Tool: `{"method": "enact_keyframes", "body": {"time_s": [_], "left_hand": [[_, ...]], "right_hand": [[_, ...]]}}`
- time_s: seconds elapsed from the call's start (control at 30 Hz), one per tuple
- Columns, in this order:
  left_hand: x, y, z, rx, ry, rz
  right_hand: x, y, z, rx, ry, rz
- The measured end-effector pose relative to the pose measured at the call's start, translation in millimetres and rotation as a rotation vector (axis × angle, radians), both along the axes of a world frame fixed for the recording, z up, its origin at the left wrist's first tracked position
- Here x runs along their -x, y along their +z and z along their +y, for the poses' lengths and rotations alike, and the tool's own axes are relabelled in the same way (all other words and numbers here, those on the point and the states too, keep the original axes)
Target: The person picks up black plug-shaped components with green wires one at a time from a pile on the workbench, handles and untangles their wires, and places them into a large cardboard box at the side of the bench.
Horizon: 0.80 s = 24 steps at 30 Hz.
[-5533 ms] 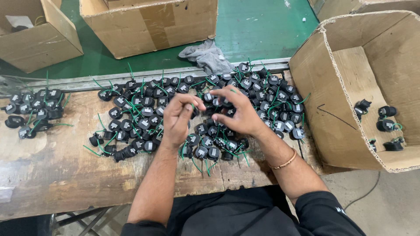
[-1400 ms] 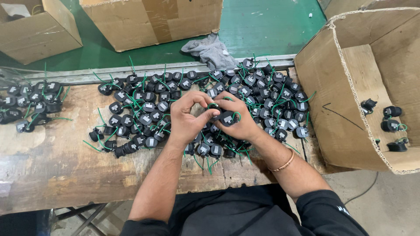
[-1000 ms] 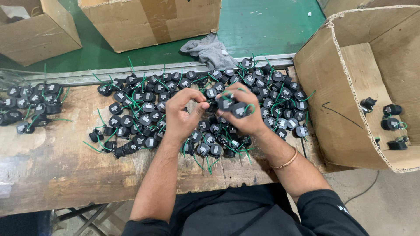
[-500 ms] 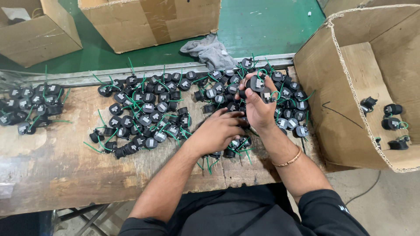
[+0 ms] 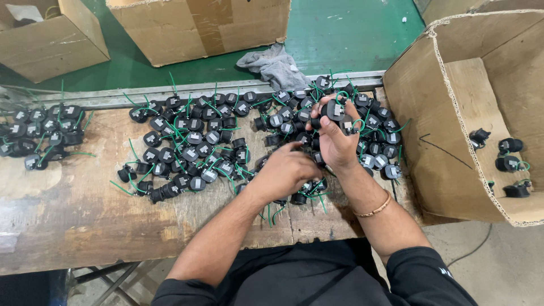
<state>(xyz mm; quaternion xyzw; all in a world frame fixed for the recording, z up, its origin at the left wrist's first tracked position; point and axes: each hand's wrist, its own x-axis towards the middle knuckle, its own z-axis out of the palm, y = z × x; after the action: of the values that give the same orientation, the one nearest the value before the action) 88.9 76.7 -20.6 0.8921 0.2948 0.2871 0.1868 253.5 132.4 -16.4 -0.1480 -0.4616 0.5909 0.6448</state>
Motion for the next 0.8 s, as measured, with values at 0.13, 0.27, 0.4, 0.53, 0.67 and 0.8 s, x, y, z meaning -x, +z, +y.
{"method": "enact_keyframes", "body": {"time_s": [0.13, 0.27, 0.4, 0.53, 0.67, 0.8], "left_hand": [[14, 6, 5, -0.084, 0.168, -0.275], [28, 16, 3, -0.178, 0.319, -0.559], [46, 27, -3, -0.299, 0.394, -0.75], [54, 31, -6, -0.42, 0.447, -0.805], [50, 25, -7, -0.356, 0.407, -0.849], [50, 18, -6, -0.292, 0.446, -0.928]], "right_hand": [[-1, 1, 0, -0.001, 0.023, 0.008], [0, 4, -1, 0.056, 0.08, 0.053], [3, 10, -3, 0.194, 0.3, 0.145], [13, 9, -12, 0.311, 0.502, 0.109], [23, 2, -21, 0.405, 0.637, 0.035], [26, -5, -24, 0.486, 0.737, 0.005]]}}
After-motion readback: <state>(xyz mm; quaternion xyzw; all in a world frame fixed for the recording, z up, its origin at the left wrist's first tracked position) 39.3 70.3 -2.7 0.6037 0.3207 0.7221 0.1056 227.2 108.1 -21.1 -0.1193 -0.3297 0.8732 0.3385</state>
